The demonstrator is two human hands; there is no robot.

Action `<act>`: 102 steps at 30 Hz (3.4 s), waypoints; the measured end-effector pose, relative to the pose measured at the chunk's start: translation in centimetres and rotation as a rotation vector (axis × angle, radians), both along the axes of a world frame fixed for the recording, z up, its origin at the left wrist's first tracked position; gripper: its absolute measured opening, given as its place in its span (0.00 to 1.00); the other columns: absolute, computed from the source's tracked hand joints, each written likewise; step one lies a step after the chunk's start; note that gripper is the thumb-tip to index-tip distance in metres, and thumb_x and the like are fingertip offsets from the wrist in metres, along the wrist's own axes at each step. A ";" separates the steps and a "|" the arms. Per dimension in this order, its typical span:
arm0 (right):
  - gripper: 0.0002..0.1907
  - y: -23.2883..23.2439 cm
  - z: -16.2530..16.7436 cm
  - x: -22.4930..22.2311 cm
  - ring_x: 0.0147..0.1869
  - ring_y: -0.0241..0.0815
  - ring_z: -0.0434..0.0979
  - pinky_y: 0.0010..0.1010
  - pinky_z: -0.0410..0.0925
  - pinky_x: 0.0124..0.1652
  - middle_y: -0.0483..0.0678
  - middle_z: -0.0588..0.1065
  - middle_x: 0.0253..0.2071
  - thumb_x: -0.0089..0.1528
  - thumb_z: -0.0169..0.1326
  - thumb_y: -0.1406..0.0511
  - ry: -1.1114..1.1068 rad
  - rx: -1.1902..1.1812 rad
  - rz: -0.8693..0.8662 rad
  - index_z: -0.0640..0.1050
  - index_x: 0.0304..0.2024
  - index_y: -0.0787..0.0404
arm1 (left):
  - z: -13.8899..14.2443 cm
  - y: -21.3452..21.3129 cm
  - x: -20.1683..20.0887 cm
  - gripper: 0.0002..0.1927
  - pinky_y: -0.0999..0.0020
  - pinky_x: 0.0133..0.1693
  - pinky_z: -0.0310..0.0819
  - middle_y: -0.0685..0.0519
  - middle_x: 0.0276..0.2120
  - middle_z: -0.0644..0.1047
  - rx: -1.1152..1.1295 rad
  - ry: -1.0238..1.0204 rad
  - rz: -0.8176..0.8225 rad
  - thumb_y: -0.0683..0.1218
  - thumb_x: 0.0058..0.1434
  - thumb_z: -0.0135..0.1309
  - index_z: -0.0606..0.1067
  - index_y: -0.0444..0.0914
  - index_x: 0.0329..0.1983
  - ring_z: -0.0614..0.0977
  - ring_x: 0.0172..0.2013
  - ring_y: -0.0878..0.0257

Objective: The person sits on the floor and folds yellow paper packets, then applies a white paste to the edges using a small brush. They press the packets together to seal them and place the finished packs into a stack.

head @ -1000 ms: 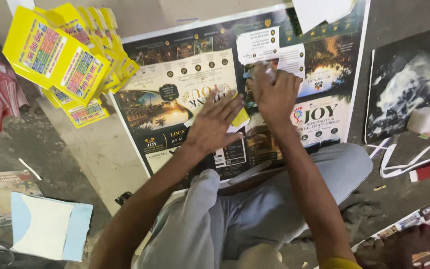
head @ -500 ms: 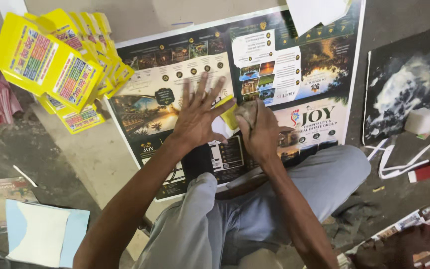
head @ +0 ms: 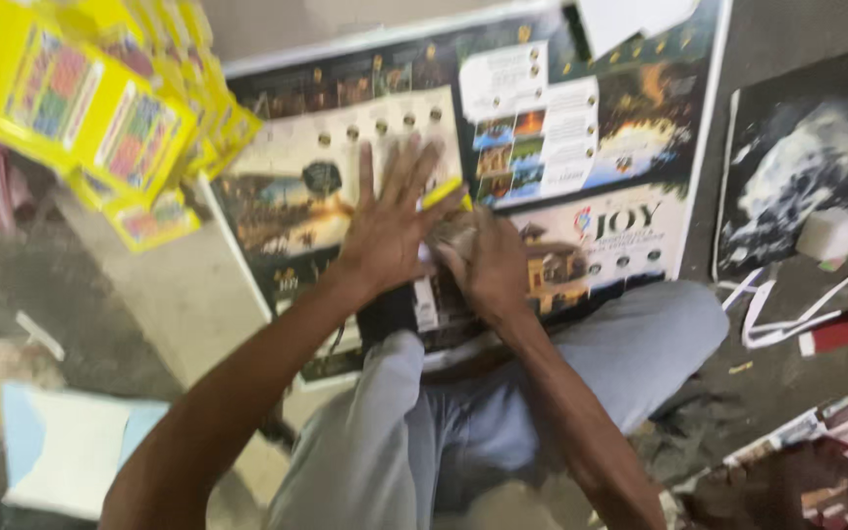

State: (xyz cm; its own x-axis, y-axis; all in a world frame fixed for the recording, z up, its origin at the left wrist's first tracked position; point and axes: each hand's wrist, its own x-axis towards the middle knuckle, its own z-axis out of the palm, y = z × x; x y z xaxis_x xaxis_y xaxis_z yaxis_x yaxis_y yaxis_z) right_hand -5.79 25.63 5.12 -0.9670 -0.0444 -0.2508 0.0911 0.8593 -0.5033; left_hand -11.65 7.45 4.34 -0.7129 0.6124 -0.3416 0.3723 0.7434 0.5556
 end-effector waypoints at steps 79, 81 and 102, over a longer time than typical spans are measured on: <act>0.16 -2.1 -3.4 -9.4 0.35 0.42 0.66 0.37 0.63 0.36 0.48 0.68 0.33 0.70 0.50 0.60 0.400 -0.890 -0.117 0.75 0.57 0.60 | -3.9 4.8 7.7 0.28 0.58 0.74 0.46 0.39 0.68 0.67 0.041 0.196 -0.196 0.41 0.63 0.44 0.67 0.29 0.67 0.63 0.71 0.51; 0.14 -2.5 -6.3 -8.8 0.30 0.37 0.62 0.32 0.61 0.32 0.46 0.66 0.29 0.73 0.48 0.63 0.227 -1.210 -0.367 0.75 0.56 0.64 | -3.8 4.7 7.7 0.26 0.57 0.74 0.46 0.38 0.66 0.69 0.055 0.187 -0.186 0.40 0.63 0.46 0.69 0.28 0.64 0.64 0.70 0.50; 0.10 1.3 -2.4 -0.3 0.47 0.58 0.76 0.45 0.70 0.46 0.56 0.75 0.43 0.64 0.56 0.70 0.303 -0.345 -0.041 0.80 0.47 0.66 | -0.3 -1.3 2.0 0.25 0.50 0.57 0.69 0.37 0.54 0.75 0.536 0.098 0.490 0.36 0.55 0.59 0.74 0.30 0.58 0.75 0.55 0.41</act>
State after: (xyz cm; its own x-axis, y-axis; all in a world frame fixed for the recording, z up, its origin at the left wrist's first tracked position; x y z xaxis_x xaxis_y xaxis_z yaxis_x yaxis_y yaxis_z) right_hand -6.05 26.91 2.68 -0.9972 -0.0357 0.0660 -0.0736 0.6352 -0.7688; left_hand -9.61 6.12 4.08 -0.9600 0.2800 -0.0049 0.1335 0.4729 0.8710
